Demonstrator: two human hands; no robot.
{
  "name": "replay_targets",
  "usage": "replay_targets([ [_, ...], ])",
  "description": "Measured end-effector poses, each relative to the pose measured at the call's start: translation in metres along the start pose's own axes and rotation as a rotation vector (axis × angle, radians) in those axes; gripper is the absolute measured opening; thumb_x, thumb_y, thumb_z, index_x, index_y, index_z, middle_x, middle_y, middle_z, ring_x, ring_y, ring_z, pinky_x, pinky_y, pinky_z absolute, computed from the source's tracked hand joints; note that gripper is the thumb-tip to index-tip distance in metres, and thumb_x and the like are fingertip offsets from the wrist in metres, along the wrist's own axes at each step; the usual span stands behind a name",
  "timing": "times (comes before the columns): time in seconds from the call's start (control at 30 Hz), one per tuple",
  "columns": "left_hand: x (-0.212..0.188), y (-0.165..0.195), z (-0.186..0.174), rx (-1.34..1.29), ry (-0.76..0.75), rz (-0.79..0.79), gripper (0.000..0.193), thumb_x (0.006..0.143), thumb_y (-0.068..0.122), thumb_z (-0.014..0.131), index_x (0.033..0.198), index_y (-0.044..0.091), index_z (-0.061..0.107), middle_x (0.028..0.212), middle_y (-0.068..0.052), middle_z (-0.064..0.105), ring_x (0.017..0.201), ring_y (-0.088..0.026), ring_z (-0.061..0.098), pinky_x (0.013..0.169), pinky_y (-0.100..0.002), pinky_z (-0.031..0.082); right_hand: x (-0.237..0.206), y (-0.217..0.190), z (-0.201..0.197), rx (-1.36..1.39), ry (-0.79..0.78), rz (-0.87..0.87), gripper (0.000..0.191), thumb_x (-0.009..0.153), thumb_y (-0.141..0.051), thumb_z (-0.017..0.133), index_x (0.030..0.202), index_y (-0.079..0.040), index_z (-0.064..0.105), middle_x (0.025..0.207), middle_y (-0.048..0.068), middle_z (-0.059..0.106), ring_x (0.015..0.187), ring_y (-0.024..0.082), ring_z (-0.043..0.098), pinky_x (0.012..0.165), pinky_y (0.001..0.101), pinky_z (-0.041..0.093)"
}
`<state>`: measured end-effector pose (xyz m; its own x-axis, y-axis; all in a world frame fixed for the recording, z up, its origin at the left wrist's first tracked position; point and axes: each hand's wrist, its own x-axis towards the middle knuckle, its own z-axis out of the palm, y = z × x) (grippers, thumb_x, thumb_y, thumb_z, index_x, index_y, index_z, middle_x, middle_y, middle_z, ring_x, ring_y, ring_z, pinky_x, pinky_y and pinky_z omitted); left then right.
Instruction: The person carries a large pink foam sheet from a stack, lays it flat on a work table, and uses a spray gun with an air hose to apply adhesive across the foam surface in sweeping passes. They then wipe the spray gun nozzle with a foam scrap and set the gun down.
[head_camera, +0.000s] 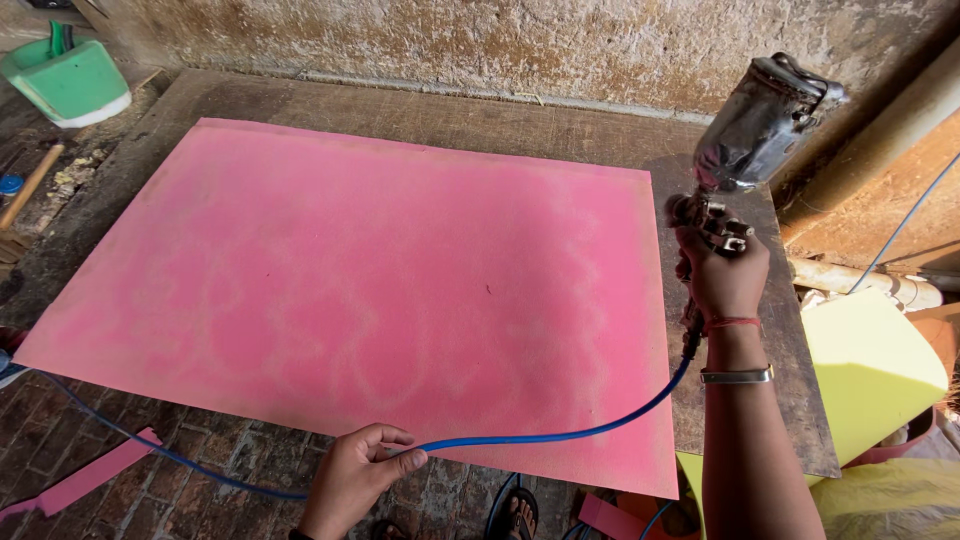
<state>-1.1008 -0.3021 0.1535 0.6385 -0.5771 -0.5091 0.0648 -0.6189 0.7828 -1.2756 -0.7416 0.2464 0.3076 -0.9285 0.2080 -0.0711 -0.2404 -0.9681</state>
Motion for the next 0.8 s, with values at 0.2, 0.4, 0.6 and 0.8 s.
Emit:
replay_targets([
  [0.2, -0.005, 0.015, 0.003, 0.069, -0.040, 0.040, 0.038, 0.078, 0.031, 0.085, 0.108, 0.009, 0.078, 0.072, -0.008, 0.080, 0.066, -0.014, 0.076, 0.058, -0.031, 0.054, -0.029, 0.001, -0.035, -0.048, 0.015, 0.047, 0.015, 0.092, -0.005, 0.074, 0.104, 0.003, 0.071, 0.073, 0.003, 0.066, 0.057, 0.011, 0.060, 0.051, 0.0285, 0.047],
  [0.4, -0.006, 0.010, -0.004, 0.198, -0.134, 0.146, 0.043, 0.074, 0.034, 0.088, 0.108, 0.010, 0.078, 0.069, -0.007, 0.077, 0.065, -0.012, 0.074, 0.059, -0.029, 0.055, -0.129, 0.015, -0.071, -0.093, -0.013, 0.156, 0.014, 0.091, -0.005, 0.074, 0.102, 0.003, 0.074, 0.072, 0.005, 0.064, 0.056, 0.012, 0.058, 0.050, 0.0294, 0.045],
  [0.6, -0.020, -0.016, -0.016, 0.234, -0.288, 0.254, 0.046, 0.071, 0.037, 0.089, 0.107, 0.010, 0.079, 0.062, -0.003, 0.078, 0.059, -0.010, 0.071, 0.058, -0.027, 0.052, -0.261, 0.016, -0.089, -0.176, 0.157, 0.381, 0.017, 0.087, -0.009, 0.076, 0.097, 0.004, 0.071, 0.071, 0.004, 0.065, 0.055, 0.013, 0.060, 0.049, 0.0299, 0.045],
  [0.8, -0.033, -0.034, -0.014, 0.293, -0.404, 0.241, 0.050, 0.067, 0.037, 0.089, 0.110, 0.012, 0.078, 0.059, -0.005, 0.075, 0.053, -0.011, 0.066, 0.054, -0.028, 0.049, -0.341, -0.003, -0.105, -0.189, 0.203, 0.549, 0.015, 0.086, -0.012, 0.076, 0.095, -0.001, 0.073, 0.069, 0.003, 0.062, 0.054, 0.013, 0.057, 0.049, 0.0308, 0.044],
])
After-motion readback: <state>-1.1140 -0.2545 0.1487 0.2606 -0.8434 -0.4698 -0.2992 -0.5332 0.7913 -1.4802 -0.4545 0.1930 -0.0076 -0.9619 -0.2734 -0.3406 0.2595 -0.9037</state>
